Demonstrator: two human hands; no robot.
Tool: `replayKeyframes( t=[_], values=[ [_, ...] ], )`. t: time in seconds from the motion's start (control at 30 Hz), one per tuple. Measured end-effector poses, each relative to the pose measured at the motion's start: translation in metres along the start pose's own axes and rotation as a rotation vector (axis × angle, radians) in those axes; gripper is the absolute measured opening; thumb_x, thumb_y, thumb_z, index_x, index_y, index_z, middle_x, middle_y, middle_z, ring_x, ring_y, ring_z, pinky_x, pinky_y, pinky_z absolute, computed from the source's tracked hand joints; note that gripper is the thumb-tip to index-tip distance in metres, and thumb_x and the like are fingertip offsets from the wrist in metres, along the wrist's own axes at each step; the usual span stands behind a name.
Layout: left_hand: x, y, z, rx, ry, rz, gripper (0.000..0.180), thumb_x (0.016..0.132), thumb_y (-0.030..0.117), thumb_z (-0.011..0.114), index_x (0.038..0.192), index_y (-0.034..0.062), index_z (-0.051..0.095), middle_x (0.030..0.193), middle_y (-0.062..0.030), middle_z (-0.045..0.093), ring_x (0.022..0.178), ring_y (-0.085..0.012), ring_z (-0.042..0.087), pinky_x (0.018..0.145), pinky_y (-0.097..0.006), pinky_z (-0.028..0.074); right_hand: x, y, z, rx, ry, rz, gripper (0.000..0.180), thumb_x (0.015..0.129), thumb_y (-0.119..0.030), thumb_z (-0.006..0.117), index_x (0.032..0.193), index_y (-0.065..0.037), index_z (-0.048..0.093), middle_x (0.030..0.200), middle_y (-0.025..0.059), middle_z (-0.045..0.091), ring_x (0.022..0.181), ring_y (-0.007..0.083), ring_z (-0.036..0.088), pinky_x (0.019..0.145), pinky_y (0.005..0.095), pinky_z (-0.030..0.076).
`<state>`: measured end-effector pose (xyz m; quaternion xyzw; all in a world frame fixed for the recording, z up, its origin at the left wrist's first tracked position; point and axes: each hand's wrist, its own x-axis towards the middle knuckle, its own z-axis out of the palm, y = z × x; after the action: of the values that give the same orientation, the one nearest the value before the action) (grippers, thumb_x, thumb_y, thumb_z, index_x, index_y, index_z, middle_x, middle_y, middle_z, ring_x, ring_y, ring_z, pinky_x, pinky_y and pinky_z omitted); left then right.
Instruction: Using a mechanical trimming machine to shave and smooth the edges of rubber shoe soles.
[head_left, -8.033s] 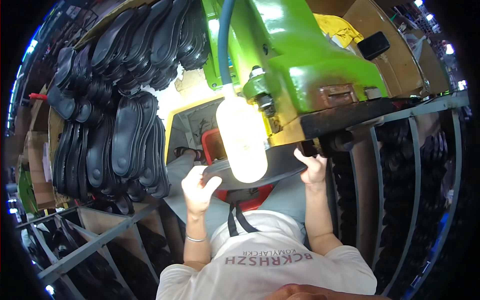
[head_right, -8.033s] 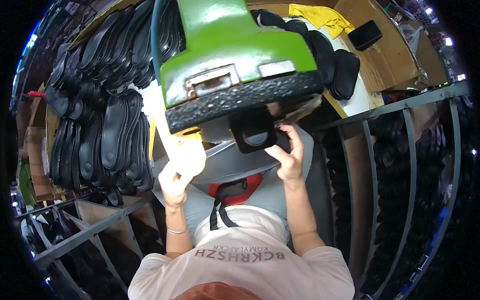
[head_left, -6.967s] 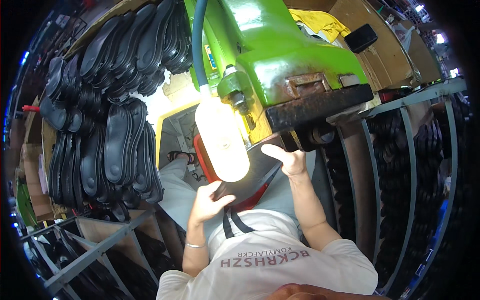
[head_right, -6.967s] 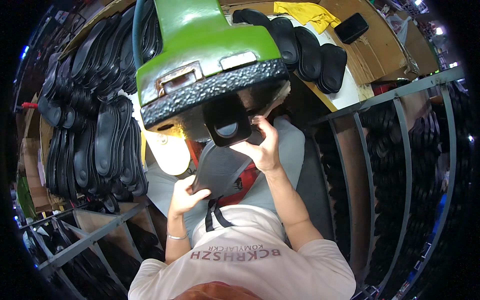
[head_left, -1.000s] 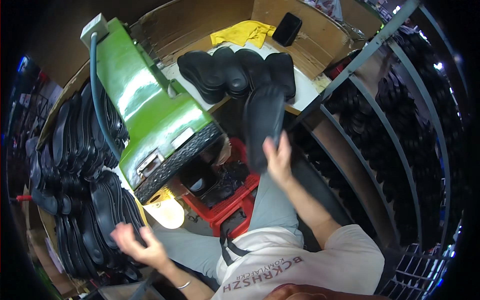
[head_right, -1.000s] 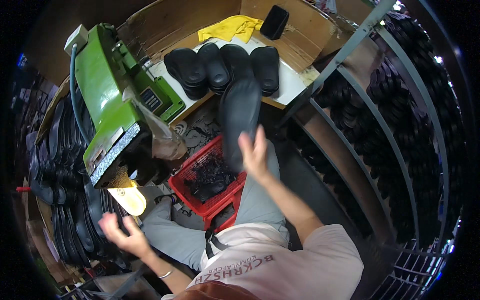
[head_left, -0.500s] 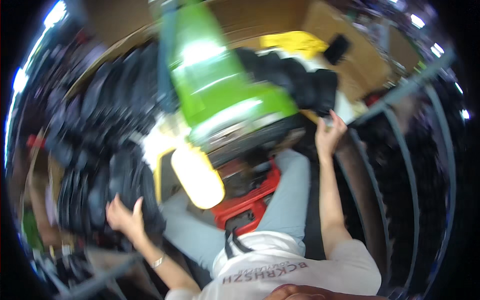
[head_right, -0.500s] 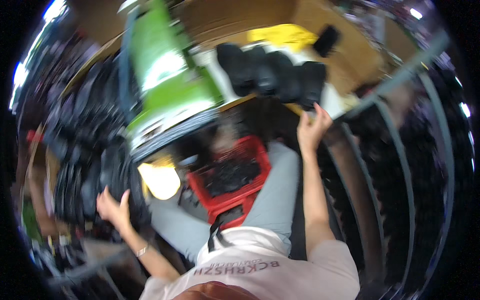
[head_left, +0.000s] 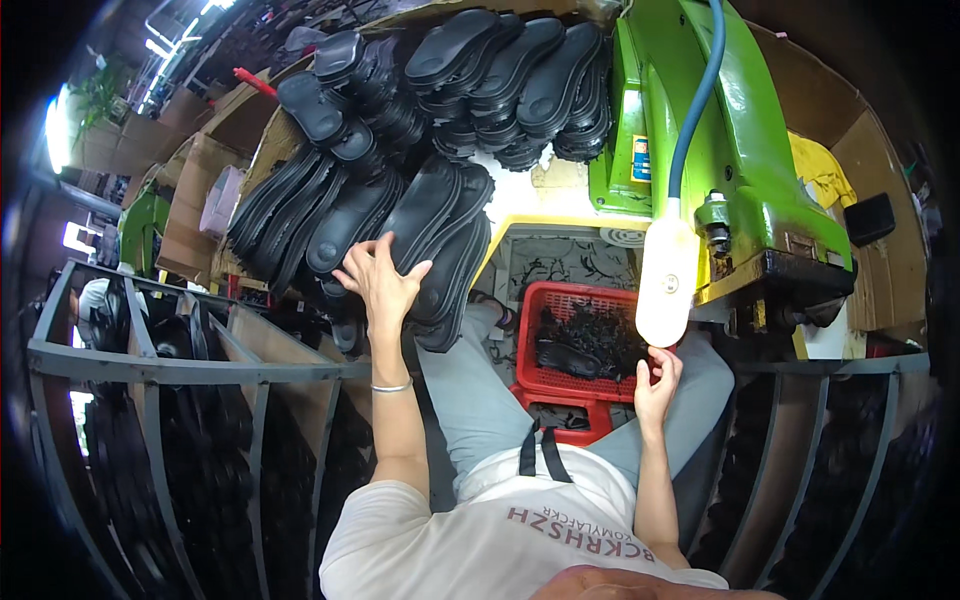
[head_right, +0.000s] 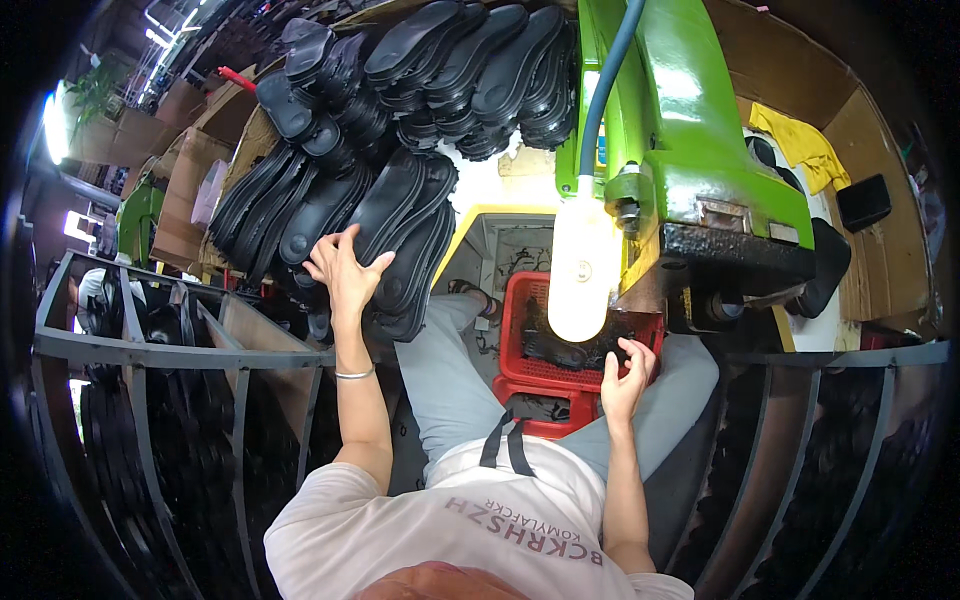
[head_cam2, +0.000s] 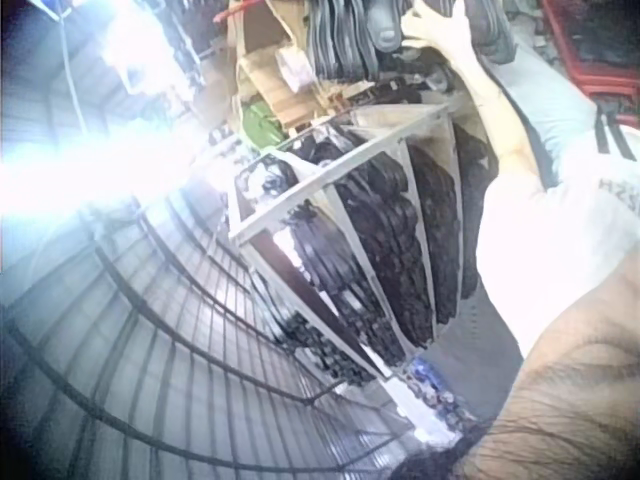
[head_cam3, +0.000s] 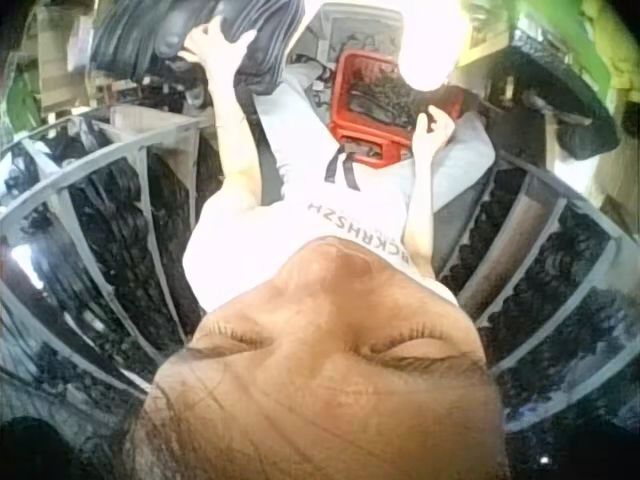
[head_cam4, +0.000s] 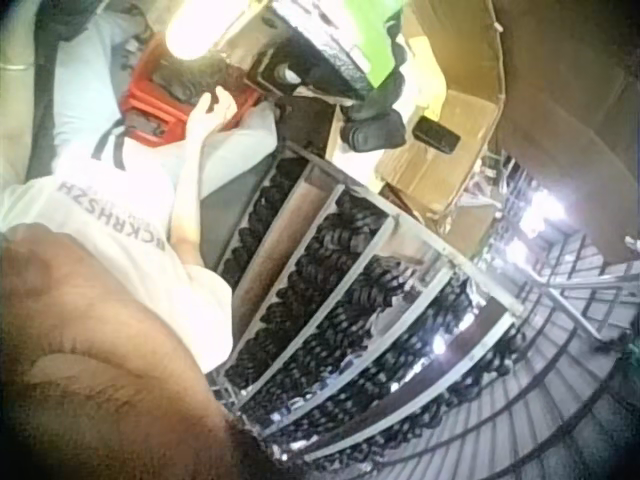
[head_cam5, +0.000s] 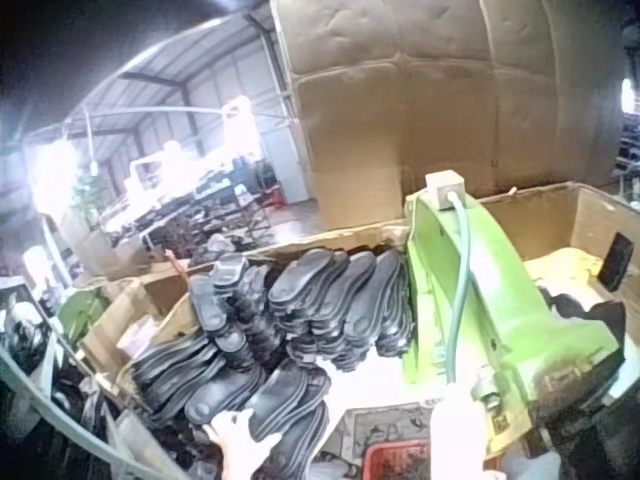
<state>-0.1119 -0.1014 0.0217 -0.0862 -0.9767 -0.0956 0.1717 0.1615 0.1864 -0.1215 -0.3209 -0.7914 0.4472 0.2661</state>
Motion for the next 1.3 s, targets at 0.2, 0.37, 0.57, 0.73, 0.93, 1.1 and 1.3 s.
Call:
replayKeyframes(
  t=[0.2, 0.37, 0.57, 0.73, 0.93, 1.1, 1.3],
  values=[
    [0.002, -0.002, -0.006, -0.031, -0.093, -0.040, 0.069, 0.061, 0.040, 0.080, 0.119, 0.0104, 0.057, 0.121, -0.0133, 0.045, 0.123, -0.0331, 0.033, 0.101, -0.068, 0.012, -0.004, -0.001, 0.007, 0.114, -0.013, 0.046, 0.023, 0.078, -0.001, 0.063, 0.101, -0.004, 0.060, 0.106, 0.0096, 0.055, 0.093, 0.0198, 0.055, 0.076, 0.0295, 0.045],
    [0.000, 0.010, 0.009, 0.141, 0.056, -0.021, 0.087, 0.060, 0.049, 0.079, 0.127, 0.0047, 0.047, 0.124, -0.0226, 0.043, 0.128, -0.0410, 0.026, 0.100, -0.071, 0.010, -0.007, -0.001, 0.019, 0.216, -0.064, 0.060, 0.020, 0.078, 0.001, 0.063, 0.098, -0.002, 0.061, 0.100, 0.0082, 0.055, 0.084, 0.0162, 0.056, 0.069, 0.0263, 0.047],
    [0.013, 0.004, -0.003, 0.044, -0.003, -0.125, 0.087, 0.053, 0.048, 0.083, 0.119, 0.0040, 0.048, 0.116, -0.0210, 0.046, 0.121, -0.0383, 0.033, 0.103, -0.065, 0.011, -0.014, 0.008, 0.022, 0.298, -0.126, 0.142, 0.017, 0.080, 0.001, 0.062, 0.097, -0.001, 0.061, 0.097, 0.0059, 0.053, 0.079, 0.0118, 0.056, 0.063, 0.0217, 0.045],
    [-0.007, 0.008, -0.056, -0.169, 0.128, 0.077, 0.068, 0.049, 0.025, 0.086, 0.105, 0.0058, 0.051, 0.105, -0.0150, 0.048, 0.105, -0.0333, 0.043, 0.096, -0.047, 0.032, -0.014, 0.007, 0.019, 0.468, -0.231, 0.270, 0.016, 0.082, 0.001, 0.062, 0.098, 0.000, 0.061, 0.098, 0.0068, 0.056, 0.079, 0.0108, 0.057, 0.067, 0.0198, 0.046],
    [-0.058, 0.074, -0.110, -0.350, -0.345, 0.823, 0.050, 0.047, 0.006, 0.078, 0.093, 0.0060, 0.058, 0.104, -0.0144, 0.050, 0.100, -0.0314, 0.050, 0.086, -0.039, 0.042, 0.003, -0.070, -0.032, 1.419, -0.728, 0.574, 0.079, 0.085, -0.057, 0.051, 0.128, 0.008, 0.038, 0.103, 0.0209, 0.060, 0.089, 0.0269, 0.064, 0.068, 0.0371, 0.056],
    [-0.072, 0.119, -0.045, -0.993, -0.604, 0.980, 0.057, 0.048, 0.022, 0.086, 0.096, 0.0050, 0.060, 0.110, -0.0156, 0.051, 0.100, -0.0315, 0.054, 0.085, -0.039, 0.047, -0.013, -0.053, -0.079, 1.074, -0.508, 0.765, 0.018, 0.076, -0.004, 0.068, 0.091, 0.000, 0.060, 0.076, 0.0076, 0.063, 0.050, 0.0112, 0.058, 0.044, 0.0252, 0.050],
    [-0.165, 0.204, 0.022, -1.863, -0.749, 0.146, 0.072, 0.076, 0.012, 0.072, 0.134, -0.0022, 0.033, 0.126, -0.0164, 0.048, 0.113, -0.0218, 0.050, 0.094, -0.035, 0.042, -0.082, -0.032, -0.089, 1.022, -0.136, 0.736, 0.054, 0.063, 0.010, 0.068, 0.115, 0.000, 0.056, 0.105, 0.0106, 0.062, 0.099, 0.0230, 0.060, 0.083, 0.0356, 0.050]
  ],
)
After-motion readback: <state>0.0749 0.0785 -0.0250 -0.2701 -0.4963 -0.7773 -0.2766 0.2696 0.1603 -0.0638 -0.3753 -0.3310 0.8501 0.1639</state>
